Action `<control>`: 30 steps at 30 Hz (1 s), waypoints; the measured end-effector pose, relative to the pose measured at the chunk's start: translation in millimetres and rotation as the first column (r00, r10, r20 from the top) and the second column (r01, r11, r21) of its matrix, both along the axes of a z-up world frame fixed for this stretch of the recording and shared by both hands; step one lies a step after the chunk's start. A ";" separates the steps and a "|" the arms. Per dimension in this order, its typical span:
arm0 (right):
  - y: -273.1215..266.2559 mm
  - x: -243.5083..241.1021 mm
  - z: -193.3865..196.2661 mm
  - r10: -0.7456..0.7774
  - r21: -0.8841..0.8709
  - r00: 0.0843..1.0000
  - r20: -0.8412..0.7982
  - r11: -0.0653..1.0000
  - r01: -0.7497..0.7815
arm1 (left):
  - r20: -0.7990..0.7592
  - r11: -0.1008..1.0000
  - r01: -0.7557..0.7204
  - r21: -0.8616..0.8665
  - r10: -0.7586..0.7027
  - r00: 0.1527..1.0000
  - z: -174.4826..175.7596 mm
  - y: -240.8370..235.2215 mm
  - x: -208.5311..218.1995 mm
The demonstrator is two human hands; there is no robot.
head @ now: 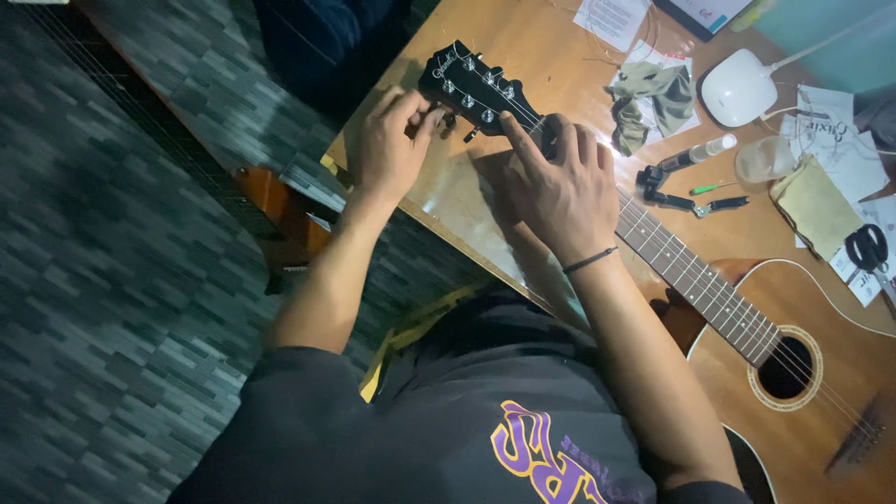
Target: The person replaces a guitar string on an acoustic guitar. They remove the old string from the bridge, thread a new string through the bridge hole, and tie a knot to secure it. Finally, they wind the string onto the tuning peg at the headstock.
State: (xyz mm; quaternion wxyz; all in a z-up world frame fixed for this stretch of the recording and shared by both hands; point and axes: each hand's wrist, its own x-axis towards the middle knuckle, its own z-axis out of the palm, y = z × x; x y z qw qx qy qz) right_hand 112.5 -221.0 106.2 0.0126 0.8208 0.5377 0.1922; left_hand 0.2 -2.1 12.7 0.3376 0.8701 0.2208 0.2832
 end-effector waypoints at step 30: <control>0.5 0.6 0.1 0.028 0.074 0.996 -0.079 0.997 -0.023 | -0.079 0.967 0.058 -0.246 -0.080 0.994 46.6 -7.7 -6.4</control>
